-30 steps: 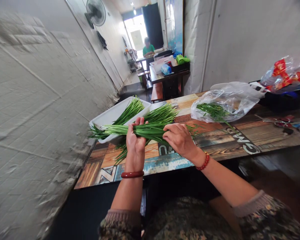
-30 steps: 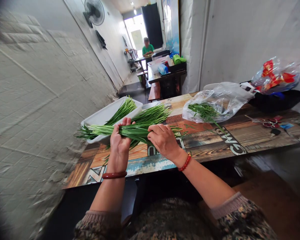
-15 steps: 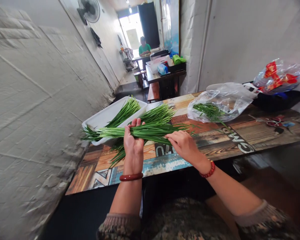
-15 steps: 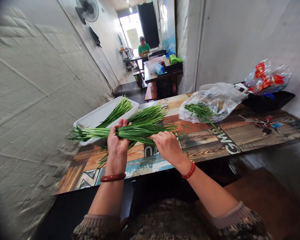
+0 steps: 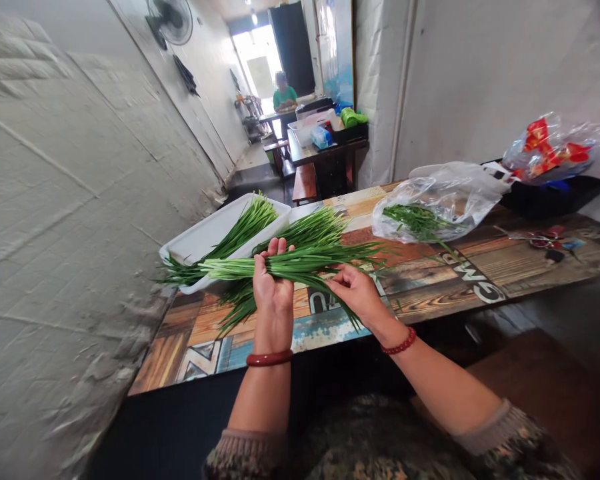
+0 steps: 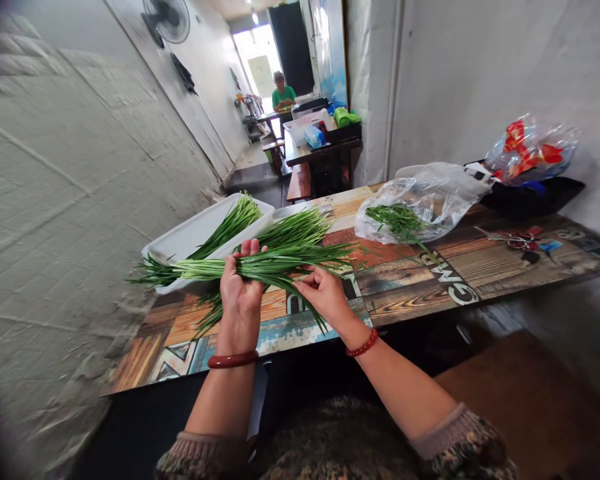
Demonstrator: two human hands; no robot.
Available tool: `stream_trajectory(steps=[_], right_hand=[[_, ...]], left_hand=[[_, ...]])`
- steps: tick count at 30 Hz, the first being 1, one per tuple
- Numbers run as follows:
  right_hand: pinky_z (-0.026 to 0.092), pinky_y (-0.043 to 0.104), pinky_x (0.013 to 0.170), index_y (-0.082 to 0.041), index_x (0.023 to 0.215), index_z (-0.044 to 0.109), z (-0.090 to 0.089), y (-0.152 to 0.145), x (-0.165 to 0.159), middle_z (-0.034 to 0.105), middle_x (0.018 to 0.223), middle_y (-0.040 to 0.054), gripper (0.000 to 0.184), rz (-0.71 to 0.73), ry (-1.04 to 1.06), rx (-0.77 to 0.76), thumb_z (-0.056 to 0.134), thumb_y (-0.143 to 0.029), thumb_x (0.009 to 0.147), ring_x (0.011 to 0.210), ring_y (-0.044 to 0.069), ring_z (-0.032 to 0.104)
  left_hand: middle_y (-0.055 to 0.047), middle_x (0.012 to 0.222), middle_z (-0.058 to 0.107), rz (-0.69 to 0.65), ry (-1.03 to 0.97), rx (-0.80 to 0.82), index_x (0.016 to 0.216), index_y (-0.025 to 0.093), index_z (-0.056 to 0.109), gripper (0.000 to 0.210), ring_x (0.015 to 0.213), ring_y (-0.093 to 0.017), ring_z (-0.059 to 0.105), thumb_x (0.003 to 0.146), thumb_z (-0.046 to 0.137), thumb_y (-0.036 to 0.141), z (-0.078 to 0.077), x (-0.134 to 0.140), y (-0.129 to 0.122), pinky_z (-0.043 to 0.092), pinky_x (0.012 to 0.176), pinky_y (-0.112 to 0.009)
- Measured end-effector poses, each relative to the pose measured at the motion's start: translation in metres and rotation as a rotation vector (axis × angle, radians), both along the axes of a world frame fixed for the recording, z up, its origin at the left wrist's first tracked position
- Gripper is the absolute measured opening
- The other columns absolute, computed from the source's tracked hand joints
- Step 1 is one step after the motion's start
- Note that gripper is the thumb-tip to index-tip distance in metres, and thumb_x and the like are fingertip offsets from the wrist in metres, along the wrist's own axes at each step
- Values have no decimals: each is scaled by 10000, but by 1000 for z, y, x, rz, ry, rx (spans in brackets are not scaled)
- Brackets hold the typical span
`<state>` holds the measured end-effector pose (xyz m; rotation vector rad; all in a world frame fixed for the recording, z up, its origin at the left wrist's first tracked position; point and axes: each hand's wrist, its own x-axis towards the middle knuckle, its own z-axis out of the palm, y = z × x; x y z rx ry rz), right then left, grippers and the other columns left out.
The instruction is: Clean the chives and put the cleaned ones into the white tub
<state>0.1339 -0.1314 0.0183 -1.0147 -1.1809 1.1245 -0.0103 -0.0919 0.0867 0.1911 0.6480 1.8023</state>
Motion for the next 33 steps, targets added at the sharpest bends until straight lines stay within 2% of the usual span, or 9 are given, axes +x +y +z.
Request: stream_trajectory(steps=[4,6,13,19,21,24,28,30,33], right_hand=[[514,317,802,-190,877,690,6,-2,-5,741,861,27,297,77,249,-52,736,-424,700,802,182,671],[513,349,863,-196,903,703,5,-1,-8,752,927,38,323,73,271,-58,742,-438,692,865,202,682],[519,354,790,-210,797,714,-13,1,-9,754,844,52,220,-65,-39,32,669,-424,772,787,214,679],[492,300,691,-200,784,686,-20,-4,3,688,760,28,236,-118,-72,56,625,-427,809,701,168,610],[470,284,667,-198,766,663,-19,-6,7,649,751,16,220,-129,-53,81,626,-411,808,691,153,573],[450,269,664,-195,741,633,-12,-9,13,600,736,-2,204,-122,52,58,647,-393,786,692,138,538],[420,242,606,-196,726,602,-2,-12,24,549,662,-23,220,-110,224,-44,679,-399,758,627,115,496],[395,227,550,-202,734,587,3,-13,33,548,665,-25,241,-135,312,-66,697,-416,744,597,105,484],[386,216,526,-209,766,585,10,-17,48,582,715,-15,248,-155,346,-27,700,-429,759,609,101,508]], left_hand=[[-75,981,714,-6,4,-11,764,163,482,305,1074,-205,674,1015,341,263,-1,3,-1,502,982,-454],[-73,966,715,3,2,-25,759,163,480,304,1067,-207,677,1013,345,260,-3,4,-1,504,980,-453],[-70,958,716,5,25,-24,757,165,484,332,1016,-198,694,1020,316,281,-11,6,3,505,977,-448],[-71,974,709,10,63,-35,770,168,478,313,996,-181,695,1018,315,265,-14,5,3,501,983,-440],[-66,935,705,25,69,-53,782,165,475,295,930,-166,705,1019,320,251,-13,6,3,522,952,-418],[-27,787,668,67,79,-109,795,162,471,269,728,-119,684,1018,344,243,-12,8,2,560,858,-352],[61,581,500,56,71,-97,737,169,434,297,476,-54,510,1016,372,250,-14,5,5,544,676,-241],[72,552,445,39,66,-66,712,174,417,319,451,-49,465,1017,365,253,-16,3,7,516,621,-214],[66,566,463,38,66,-54,718,172,432,314,478,-54,488,1015,367,249,-18,2,8,529,658,-227]])
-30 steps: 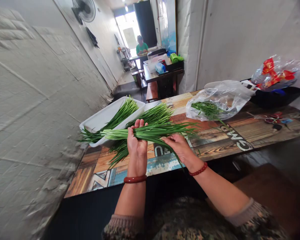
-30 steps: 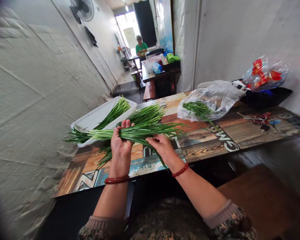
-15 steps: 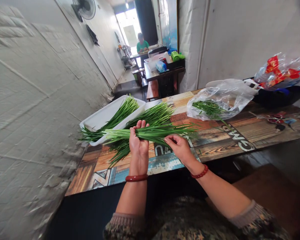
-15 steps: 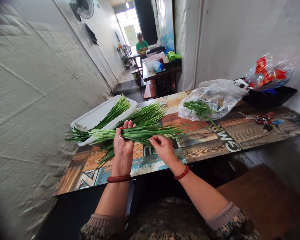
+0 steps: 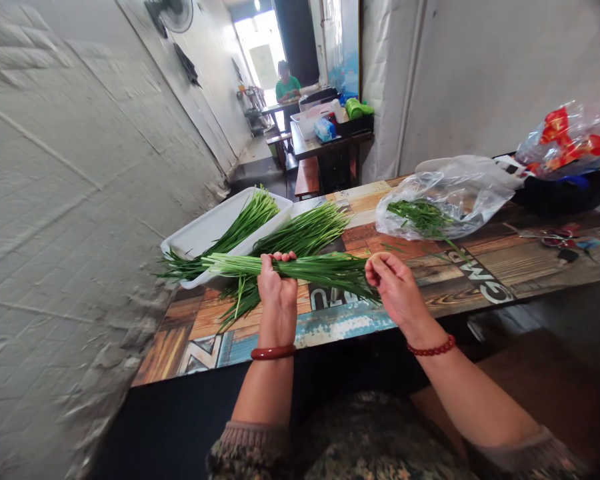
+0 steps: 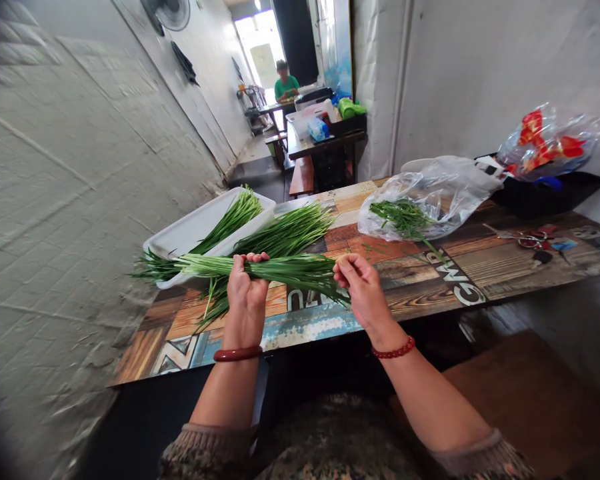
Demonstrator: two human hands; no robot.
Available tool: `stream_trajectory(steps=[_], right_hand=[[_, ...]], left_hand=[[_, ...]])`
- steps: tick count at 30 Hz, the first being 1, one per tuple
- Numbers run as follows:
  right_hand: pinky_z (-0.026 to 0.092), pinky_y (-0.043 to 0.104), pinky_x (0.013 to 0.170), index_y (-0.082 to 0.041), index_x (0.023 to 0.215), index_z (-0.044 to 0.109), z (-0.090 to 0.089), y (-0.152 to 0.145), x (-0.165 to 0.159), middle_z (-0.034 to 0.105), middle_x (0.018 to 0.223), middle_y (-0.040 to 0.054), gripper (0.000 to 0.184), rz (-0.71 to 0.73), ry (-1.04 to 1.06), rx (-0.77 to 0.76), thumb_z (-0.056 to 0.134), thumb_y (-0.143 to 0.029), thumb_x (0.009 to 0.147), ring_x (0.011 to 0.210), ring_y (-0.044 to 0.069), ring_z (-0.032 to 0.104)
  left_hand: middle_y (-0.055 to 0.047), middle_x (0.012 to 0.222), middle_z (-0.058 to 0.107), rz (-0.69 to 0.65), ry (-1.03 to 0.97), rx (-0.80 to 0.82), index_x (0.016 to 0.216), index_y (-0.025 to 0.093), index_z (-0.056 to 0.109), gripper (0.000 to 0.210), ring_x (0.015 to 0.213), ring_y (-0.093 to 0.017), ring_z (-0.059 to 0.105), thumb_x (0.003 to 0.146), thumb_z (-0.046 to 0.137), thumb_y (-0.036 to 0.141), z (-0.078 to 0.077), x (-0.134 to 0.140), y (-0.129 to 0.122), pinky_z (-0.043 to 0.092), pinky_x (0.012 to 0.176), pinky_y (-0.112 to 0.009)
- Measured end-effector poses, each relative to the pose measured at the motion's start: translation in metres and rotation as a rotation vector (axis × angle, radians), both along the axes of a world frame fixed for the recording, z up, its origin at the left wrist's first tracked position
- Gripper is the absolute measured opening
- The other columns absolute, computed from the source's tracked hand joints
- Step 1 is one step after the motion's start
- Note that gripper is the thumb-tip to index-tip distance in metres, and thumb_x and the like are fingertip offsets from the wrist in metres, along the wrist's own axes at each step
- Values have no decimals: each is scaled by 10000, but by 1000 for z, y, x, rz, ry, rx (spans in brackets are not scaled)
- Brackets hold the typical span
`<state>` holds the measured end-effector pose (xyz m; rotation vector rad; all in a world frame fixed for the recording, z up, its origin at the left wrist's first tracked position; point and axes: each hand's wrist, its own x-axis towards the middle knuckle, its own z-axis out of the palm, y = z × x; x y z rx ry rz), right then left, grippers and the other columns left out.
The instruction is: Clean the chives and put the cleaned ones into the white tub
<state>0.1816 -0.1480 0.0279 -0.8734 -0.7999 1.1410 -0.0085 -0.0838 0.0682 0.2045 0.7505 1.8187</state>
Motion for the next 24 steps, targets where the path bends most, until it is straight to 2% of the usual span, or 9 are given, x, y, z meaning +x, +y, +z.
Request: stream_trajectory(steps=[4,8,11,13,15,18,20,22,24], right_hand=[[420,222,546,-215,822,617,8,-2,19,611,727,-5,215,-62,-169,94,640,-427,841,612,104,537],[503,288,652,-218,908,657,12,17,49,658,779,17,187,-282,-503,231,571,-384,895,671,143,603],[510,405,861,-200,1029,683,16,40,75,701,982,83,220,-465,-875,322,537,-298,895,916,227,653],[441,470,995,-171,1121,674,18,50,84,650,1204,137,297,-517,-1066,364,570,-260,858,1132,288,591],[428,469,1013,-165,1134,675,20,53,81,640,1237,140,306,-458,-1141,387,568,-252,861,1166,292,576],[498,377,887,-206,1058,697,22,45,58,720,1047,72,240,-202,-1103,439,503,-274,934,980,217,656],[488,353,871,-216,1081,686,23,38,39,724,1046,54,228,-87,-1130,519,519,-293,946,964,198,651],[454,367,883,-216,1064,686,25,34,24,721,1025,58,205,-74,-1250,587,551,-306,938,968,211,624],[427,379,854,-203,950,694,25,32,13,707,920,66,177,-109,-1377,609,549,-304,939,913,223,595]], left_hand=[[59,587,501,-8,0,4,730,168,460,308,512,-59,529,1013,369,246,1,3,-2,555,757,-272],[56,586,510,-21,-11,5,729,166,469,314,527,-62,540,1013,359,245,4,4,-4,560,785,-286],[53,590,513,-21,-17,2,726,163,475,317,530,-61,541,1012,366,247,4,3,-5,557,788,-282],[52,597,516,-23,-11,13,727,163,481,313,534,-62,544,1009,378,249,4,3,-6,554,794,-284],[51,602,518,-31,0,27,725,163,485,309,541,-63,547,1006,391,250,3,5,-7,552,802,-289],[51,601,515,-47,1,27,726,163,489,310,544,-65,540,1007,387,247,3,9,-7,548,815,-296],[50,600,513,-58,0,20,727,163,489,315,545,-67,536,1010,378,244,3,12,-7,545,818,-299],[46,602,514,-66,0,19,725,162,488,318,549,-70,535,1011,375,243,4,14,-8,542,807,-296],[45,599,508,-72,1,22,717,158,483,321,546,-71,528,1009,383,245,4,15,-10,539,775,-285]])
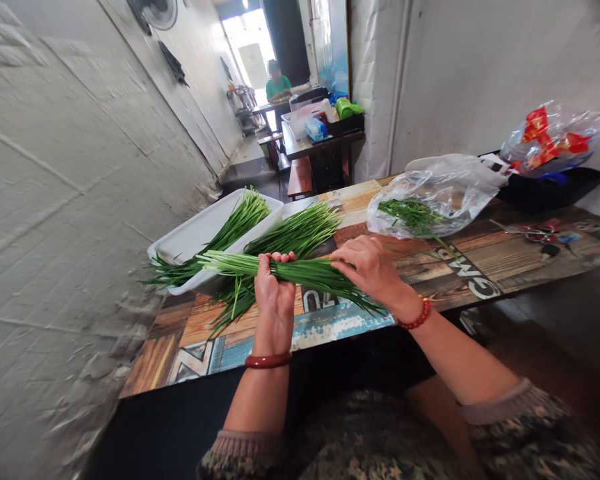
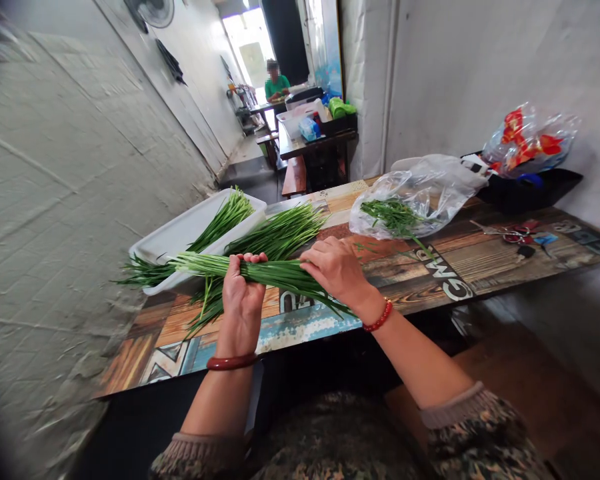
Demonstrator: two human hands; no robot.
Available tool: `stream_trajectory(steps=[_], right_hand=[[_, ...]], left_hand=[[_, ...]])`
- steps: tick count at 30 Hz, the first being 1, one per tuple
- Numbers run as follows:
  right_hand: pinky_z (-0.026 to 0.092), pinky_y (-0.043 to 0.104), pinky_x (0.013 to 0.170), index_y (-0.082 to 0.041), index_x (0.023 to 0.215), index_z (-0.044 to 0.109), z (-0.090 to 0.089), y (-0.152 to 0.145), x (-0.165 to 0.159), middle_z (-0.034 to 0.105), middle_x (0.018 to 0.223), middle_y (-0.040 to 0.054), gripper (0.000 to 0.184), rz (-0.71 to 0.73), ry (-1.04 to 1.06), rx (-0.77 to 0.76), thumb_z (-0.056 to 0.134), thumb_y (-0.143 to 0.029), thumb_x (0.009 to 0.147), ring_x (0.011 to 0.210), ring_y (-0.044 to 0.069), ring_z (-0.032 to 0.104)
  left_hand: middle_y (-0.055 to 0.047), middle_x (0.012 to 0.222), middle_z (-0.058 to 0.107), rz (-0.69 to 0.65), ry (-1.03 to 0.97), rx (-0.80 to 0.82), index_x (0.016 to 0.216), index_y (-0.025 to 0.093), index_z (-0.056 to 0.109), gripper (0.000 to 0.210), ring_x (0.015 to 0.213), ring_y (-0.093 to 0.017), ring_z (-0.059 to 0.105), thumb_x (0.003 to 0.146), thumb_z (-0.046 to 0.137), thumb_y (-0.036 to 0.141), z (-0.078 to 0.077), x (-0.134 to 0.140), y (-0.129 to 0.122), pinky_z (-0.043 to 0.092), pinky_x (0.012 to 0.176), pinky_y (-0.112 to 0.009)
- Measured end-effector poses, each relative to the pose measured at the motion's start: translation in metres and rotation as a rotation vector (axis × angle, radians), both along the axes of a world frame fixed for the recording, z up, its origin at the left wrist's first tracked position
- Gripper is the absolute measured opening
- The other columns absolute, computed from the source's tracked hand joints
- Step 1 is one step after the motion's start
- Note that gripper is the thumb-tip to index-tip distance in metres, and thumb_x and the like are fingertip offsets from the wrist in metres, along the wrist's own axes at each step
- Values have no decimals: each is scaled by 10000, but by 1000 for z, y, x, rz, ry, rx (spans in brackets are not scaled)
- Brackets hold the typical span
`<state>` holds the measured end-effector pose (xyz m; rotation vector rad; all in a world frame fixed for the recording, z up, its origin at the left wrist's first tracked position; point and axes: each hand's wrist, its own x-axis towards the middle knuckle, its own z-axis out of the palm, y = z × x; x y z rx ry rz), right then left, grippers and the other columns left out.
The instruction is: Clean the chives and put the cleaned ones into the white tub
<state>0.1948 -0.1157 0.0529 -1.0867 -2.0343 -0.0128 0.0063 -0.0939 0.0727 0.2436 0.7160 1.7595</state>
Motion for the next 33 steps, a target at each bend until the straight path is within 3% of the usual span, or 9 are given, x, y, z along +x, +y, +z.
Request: stream_trajectory(steps=[3,9,12,15,17,21,24,31,33], right_hand=[[412,353,788,-178,789,643,-3,1,-8,657,795,59,246,-19,61,15,490,-269,959,805,201,559],[434,267,629,-183,812,632,-11,13,25,612,695,3,278,-131,675,-149,505,-394,942,650,149,553],[474,325,734,-186,845,689,-5,25,62,663,754,42,287,-279,517,-77,488,-369,939,742,188,610],[448,417,918,-193,1089,690,3,31,82,668,1103,117,269,-390,294,53,582,-293,863,1040,264,602],[446,410,929,-196,1131,674,7,27,78,653,1156,118,300,-324,238,53,595,-280,855,1076,262,591],[434,347,824,-205,836,697,8,3,42,693,846,45,205,-40,126,-55,538,-303,922,832,193,612],[382,351,815,-200,787,672,6,-11,17,672,828,49,178,10,-26,-80,596,-320,894,843,203,567],[426,315,710,-188,739,578,-11,7,22,611,733,42,261,-115,321,-135,456,-298,941,727,183,561],[456,353,775,-186,765,616,-12,12,30,649,790,65,306,-172,298,-121,423,-327,957,792,206,600]], left_hand=[[56,573,465,-18,-4,17,703,157,459,320,501,-64,474,1005,401,244,1,0,-2,513,670,-251],[77,544,375,6,-17,20,682,173,390,342,444,-48,374,1019,354,221,4,-11,0,439,564,-211],[74,550,378,-3,-19,28,680,174,381,346,455,-47,386,1021,350,224,6,-15,1,441,573,-204],[71,558,391,-6,-24,42,695,172,399,335,464,-51,395,1021,349,232,6,-13,0,447,580,-207],[70,561,396,-3,-25,45,707,171,411,325,466,-54,397,1020,352,232,5,-11,0,450,582,-213],[71,561,393,-1,-31,47,718,172,416,311,465,-56,399,1019,354,227,5,-9,1,450,581,-218],[73,564,391,-2,-22,54,721,176,412,310,462,-54,401,1020,352,233,5,-9,0,449,587,-217],[73,557,392,4,20,102,697,173,417,306,453,-54,383,997,421,232,4,-6,-7,428,556,-227],[70,556,399,23,56,143,687,171,426,296,453,-56,388,973,475,227,2,-3,-9,414,536,-228]])
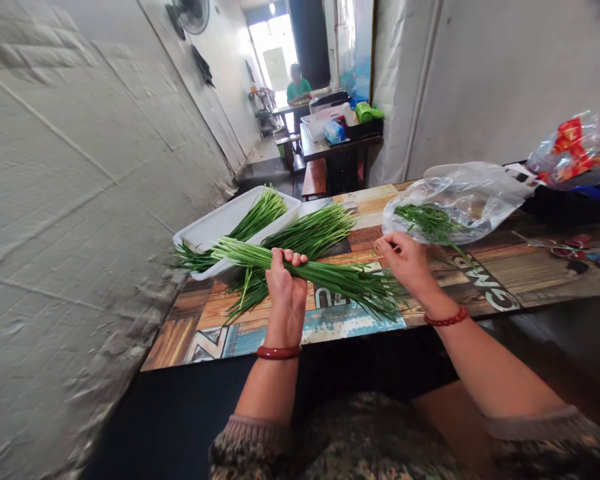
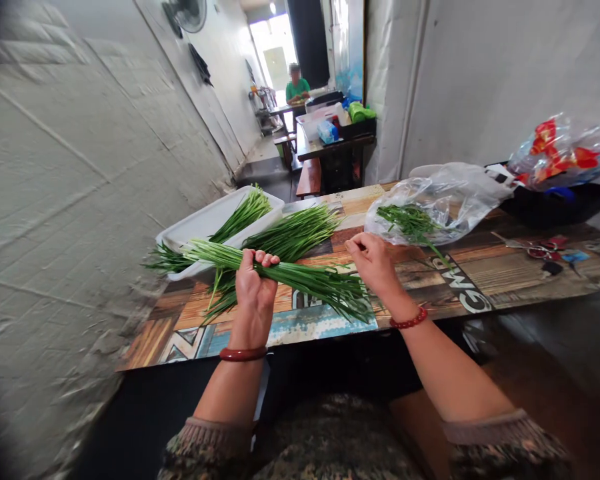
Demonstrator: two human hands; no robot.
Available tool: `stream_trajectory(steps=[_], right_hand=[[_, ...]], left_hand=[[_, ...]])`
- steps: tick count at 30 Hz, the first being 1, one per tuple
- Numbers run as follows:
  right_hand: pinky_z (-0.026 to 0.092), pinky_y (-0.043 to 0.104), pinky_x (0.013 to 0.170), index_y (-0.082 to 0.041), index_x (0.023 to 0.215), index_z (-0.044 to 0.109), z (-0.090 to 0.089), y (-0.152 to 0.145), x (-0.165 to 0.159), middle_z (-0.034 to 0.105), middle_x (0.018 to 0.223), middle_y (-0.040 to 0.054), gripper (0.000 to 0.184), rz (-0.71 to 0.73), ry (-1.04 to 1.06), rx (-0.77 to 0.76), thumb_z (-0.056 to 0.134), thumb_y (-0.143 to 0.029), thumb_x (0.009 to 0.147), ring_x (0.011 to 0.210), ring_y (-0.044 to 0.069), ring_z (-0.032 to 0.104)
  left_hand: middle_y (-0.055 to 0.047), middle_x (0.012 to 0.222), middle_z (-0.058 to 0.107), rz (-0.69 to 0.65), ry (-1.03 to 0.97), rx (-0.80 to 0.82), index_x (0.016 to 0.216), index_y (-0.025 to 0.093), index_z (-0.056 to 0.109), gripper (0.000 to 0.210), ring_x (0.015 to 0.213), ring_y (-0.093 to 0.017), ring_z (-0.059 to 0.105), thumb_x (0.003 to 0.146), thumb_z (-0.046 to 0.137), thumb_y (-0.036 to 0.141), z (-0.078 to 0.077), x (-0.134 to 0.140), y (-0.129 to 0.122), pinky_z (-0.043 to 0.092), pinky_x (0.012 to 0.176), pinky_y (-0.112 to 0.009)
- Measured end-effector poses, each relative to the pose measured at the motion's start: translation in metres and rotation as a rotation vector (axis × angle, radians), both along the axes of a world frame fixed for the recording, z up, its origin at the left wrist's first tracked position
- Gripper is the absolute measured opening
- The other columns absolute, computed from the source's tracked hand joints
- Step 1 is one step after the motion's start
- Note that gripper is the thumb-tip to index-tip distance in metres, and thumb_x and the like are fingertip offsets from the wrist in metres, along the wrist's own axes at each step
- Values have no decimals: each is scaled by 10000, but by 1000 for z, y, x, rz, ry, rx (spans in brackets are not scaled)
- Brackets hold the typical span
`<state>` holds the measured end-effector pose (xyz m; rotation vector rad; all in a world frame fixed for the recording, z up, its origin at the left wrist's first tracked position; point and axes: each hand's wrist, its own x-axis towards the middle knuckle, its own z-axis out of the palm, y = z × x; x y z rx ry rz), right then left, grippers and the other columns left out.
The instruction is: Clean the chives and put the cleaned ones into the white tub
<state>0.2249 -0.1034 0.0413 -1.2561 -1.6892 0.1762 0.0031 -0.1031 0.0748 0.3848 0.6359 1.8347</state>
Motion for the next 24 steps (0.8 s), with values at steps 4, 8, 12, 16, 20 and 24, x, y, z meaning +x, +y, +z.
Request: stream_trajectory(steps=[4,8,12,16,20,24], right_hand=[[396,480,1039,-173,1237,595,5,-9,-10,591,1309,149,399,94,-216,45,481,-404,933,1235,293,524],[412,480,1067,-102,1502,261,0,-29,-49,475,1445,200,822,336,-360,-40,645,-328,811,1309,313,482],[488,419,955,-79,1475,288,-8,-30,-69,532,1387,211,719,272,-333,-175,524,-94,795,1201,288,579],[495,349,842,-142,1267,543,0,-20,-57,678,1124,123,445,366,-260,-298,495,-113,826,1005,244,645],[448,237,582,-151,1070,623,13,-12,-40,630,757,-3,285,704,-6,-618,515,-170,807,629,132,570],[323,170,432,-160,962,571,19,-8,-39,500,632,-66,193,904,350,-896,580,-223,780,470,52,410]], left_hand=[[59,599,480,-35,43,29,711,168,474,248,502,-66,478,868,646,252,-5,15,-2,461,602,-248],[38,659,564,-93,24,28,755,162,525,230,595,-91,576,784,727,268,-11,37,-5,500,714,-282],[-5,764,659,-114,62,29,822,150,589,241,705,-112,636,733,771,279,-13,43,-9,499,801,-289],[-54,868,714,-184,99,-42,902,147,633,277,773,-146,668,757,755,349,-9,18,-7,508,789,-294],[-69,982,727,-247,67,-32,910,164,644,266,897,-181,685,823,689,411,-1,-10,-2,521,842,-326],[-67,1027,717,-286,71,23,942,169,651,270,951,-181,678,826,694,410,-5,-12,-1,522,854,-308]])
